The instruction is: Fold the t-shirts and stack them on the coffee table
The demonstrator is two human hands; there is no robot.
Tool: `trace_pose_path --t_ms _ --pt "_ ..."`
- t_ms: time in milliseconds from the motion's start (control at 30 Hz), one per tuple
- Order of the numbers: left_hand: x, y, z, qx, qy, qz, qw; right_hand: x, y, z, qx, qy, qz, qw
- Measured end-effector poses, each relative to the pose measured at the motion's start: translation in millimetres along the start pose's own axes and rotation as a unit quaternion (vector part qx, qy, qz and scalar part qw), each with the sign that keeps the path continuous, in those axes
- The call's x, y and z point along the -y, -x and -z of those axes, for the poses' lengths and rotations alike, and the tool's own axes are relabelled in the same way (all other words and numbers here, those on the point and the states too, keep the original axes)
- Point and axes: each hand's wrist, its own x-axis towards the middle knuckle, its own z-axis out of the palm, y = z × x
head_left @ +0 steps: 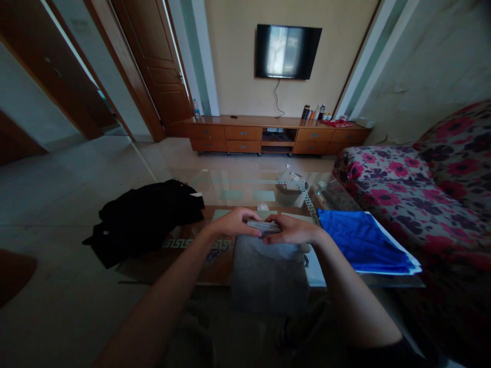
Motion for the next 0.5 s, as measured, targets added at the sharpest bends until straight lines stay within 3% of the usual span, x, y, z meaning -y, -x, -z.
trace_pose_path --t_ms 133,200,333,500 --pt "-2 -3 -12.2 -0.097 0.129 -0.059 0.985 8 9 6 0.014 -0.012 0.058 0.998" --pt "-2 0 -14.6 -0.118 0.211 -0.049 0.969 7 14 13 -0.002 -0.033 0.084 0.996" --pt "-3 5 -18.8 -0.062 0.237 0.019 0.969 2 21 21 -0.023 -0.045 0.064 0.997" --pt "-8 0 -24.7 -0.024 0.144 -0.008 0.989 0 23 13 0.017 -0.006 0.076 0.997"
